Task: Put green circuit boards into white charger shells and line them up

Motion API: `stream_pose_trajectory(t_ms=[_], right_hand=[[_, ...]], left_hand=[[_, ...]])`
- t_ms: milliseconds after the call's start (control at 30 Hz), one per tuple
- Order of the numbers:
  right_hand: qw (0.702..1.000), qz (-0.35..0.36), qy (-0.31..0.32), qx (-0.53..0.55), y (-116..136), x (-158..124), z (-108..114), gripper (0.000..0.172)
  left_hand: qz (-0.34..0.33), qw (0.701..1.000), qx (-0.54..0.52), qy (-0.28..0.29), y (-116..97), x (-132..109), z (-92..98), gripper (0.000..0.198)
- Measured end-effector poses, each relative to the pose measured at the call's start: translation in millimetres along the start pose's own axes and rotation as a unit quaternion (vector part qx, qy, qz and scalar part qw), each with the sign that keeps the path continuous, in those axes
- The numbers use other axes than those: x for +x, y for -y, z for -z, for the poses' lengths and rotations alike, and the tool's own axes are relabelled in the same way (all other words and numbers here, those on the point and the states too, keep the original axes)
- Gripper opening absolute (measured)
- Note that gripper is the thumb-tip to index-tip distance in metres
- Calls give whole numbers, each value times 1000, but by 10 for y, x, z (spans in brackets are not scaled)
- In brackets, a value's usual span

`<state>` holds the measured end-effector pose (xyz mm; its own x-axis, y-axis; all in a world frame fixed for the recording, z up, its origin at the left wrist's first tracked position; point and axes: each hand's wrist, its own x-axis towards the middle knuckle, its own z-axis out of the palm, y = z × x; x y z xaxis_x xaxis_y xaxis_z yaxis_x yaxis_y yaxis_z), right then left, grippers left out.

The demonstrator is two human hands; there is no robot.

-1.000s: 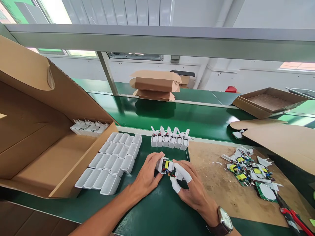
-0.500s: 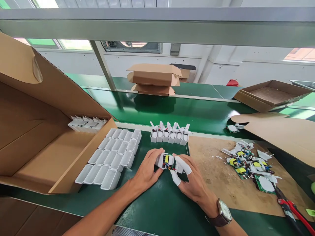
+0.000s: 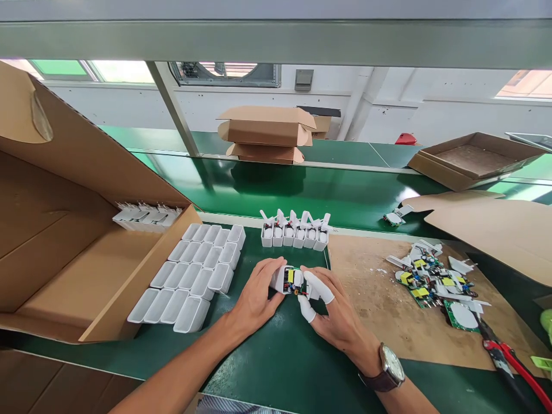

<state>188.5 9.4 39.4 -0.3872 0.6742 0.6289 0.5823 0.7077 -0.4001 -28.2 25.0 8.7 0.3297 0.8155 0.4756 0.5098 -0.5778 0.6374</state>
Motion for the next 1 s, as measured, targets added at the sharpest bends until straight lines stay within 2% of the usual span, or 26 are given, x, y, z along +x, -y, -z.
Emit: stream_pose_trajectory(t_ms=[433, 1000], right_hand=[[1000, -4, 6, 6, 37, 12, 24, 80], [1000, 4, 8, 15, -5, -14, -16, 79]], left_hand=[[19, 999, 45, 8, -22, -14, 12, 63], [2, 1000, 7, 4, 23, -30, -25, 63]])
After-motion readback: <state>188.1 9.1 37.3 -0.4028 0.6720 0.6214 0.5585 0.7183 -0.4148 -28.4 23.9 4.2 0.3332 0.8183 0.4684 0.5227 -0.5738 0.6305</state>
